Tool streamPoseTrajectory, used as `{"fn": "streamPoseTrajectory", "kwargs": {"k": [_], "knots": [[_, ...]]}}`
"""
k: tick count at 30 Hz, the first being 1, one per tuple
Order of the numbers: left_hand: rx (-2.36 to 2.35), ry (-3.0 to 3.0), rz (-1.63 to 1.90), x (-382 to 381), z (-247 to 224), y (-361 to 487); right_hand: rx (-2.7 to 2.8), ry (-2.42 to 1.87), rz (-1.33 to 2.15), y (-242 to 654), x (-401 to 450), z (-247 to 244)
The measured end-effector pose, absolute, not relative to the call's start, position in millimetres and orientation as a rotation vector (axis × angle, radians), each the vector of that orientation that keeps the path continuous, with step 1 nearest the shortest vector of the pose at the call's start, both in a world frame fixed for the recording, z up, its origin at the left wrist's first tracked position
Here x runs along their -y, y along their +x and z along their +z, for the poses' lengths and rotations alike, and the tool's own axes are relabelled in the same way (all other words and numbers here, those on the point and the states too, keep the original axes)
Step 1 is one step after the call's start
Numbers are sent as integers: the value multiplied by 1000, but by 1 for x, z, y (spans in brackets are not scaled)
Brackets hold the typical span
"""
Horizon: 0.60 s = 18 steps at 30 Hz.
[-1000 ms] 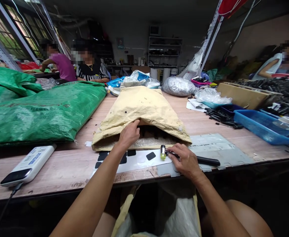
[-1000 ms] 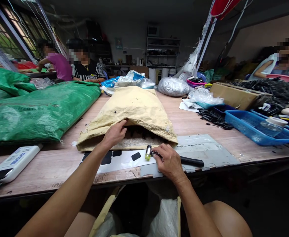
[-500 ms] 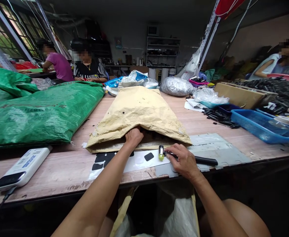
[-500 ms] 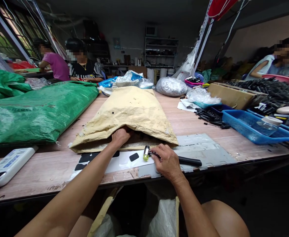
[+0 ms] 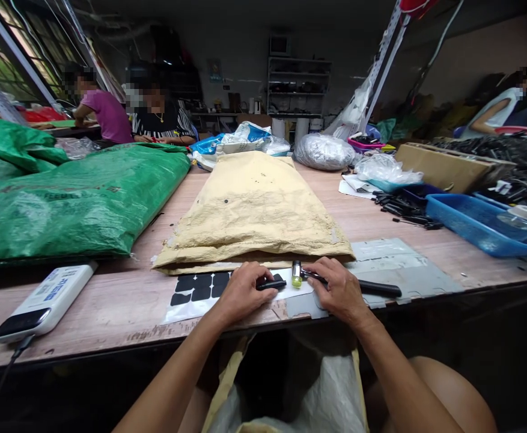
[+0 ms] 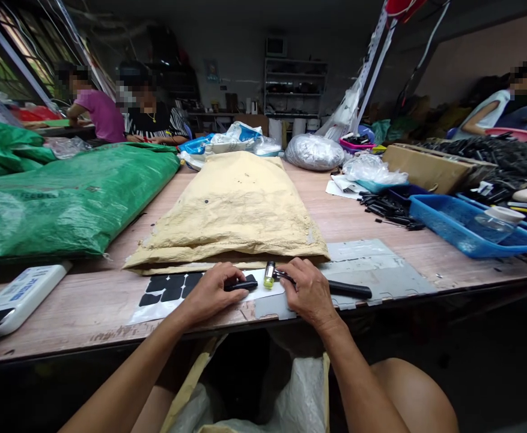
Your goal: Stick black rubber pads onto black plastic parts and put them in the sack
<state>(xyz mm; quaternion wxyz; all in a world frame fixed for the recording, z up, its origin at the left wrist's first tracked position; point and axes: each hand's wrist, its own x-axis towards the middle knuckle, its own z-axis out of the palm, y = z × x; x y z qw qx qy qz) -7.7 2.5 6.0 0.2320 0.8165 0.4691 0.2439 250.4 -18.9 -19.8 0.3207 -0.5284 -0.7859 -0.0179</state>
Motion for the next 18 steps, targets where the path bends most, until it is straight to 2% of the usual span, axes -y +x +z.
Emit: {"fn": "streamPoseTrajectory", "kwargs": {"k": [9, 18], "knots": [[-1252, 2179, 729, -5, 0, -8, 2078, -1236, -138, 246, 23, -2], [-1206, 2142, 793, -1, 1, -9, 2024, -1089, 124, 216, 39, 13]]}}
